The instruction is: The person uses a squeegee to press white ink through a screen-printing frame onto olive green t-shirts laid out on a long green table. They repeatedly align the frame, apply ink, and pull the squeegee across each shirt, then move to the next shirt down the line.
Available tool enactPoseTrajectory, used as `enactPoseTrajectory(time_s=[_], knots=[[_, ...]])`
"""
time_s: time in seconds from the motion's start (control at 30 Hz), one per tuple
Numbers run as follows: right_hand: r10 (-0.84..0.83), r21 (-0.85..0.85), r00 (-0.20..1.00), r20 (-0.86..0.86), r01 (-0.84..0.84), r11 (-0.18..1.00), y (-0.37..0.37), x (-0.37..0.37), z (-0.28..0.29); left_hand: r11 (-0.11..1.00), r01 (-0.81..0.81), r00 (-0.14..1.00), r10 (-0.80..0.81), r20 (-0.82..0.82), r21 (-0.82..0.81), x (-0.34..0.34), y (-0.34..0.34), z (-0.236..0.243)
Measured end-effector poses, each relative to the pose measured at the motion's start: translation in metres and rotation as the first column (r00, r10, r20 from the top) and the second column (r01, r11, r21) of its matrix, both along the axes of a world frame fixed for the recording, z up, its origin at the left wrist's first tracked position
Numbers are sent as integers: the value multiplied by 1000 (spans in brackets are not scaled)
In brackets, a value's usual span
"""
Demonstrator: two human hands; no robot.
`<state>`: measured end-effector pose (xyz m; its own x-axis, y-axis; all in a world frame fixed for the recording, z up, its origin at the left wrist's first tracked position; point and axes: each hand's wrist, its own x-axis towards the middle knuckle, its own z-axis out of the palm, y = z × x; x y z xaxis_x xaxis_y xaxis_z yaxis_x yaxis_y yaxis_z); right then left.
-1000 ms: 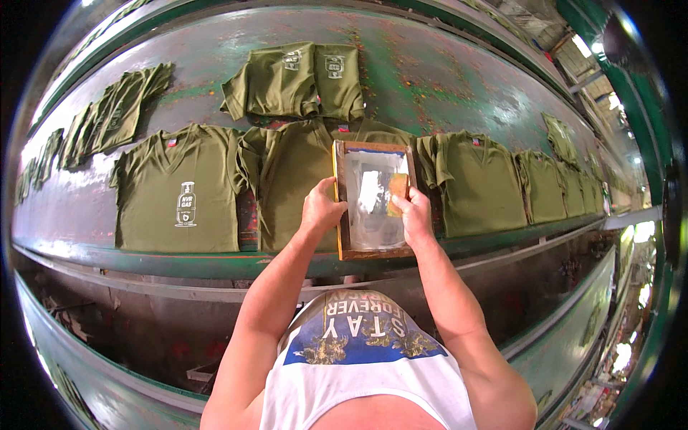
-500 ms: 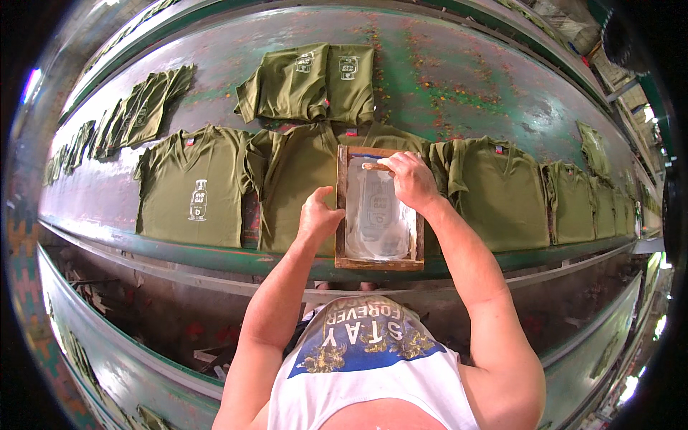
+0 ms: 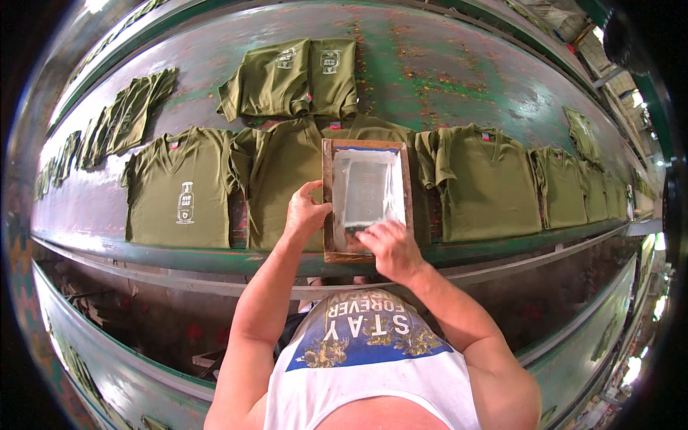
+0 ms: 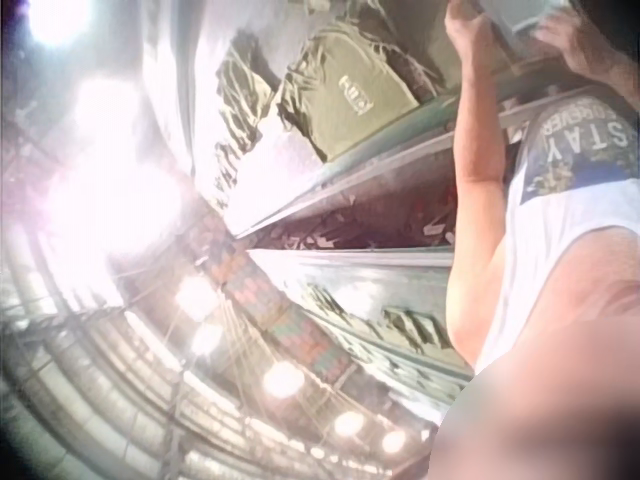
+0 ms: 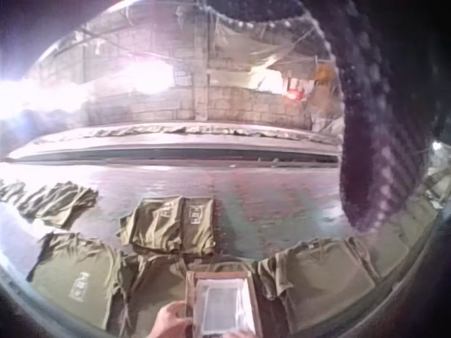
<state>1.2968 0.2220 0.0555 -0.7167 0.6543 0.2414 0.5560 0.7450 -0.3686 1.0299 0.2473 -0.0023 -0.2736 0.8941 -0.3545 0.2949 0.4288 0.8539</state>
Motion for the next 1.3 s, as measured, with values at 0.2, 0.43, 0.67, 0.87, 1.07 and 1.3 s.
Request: enactPoseTrajectory(time_s=[0.2, 0.43, 0.67, 0.87, 1.07, 1.3], knots=[[125, -215, 992, -1, -122, 969, 21, 17, 14, 999, -12, 999, 13, 30, -32, -1, 0, 2], [38, -131, 999, -12, -40, 991, 148, -7, -3, 998, -30, 996, 34, 80, -50, 0, 0, 13], [-35, 12, 997, -63, 36, 999, 137, -7, -20, 996, -65, 992, 70, 103, -56, 3, -4, 9], [25, -21, 999, -21, -26, 999, 35, 13, -9, 997, -61, 991, 67, 112, -57, 1, -4, 9], [36, -56, 999, -22, -37, 998, -20, 23, -6, 996, -70, 992, 76, 103, -63, 4, -4, 15], [-20, -136, 1000, 15, 21, 990, -45, 26, -3, 999, -40, 994, 42, 98, -24, -1, -2, 4]])
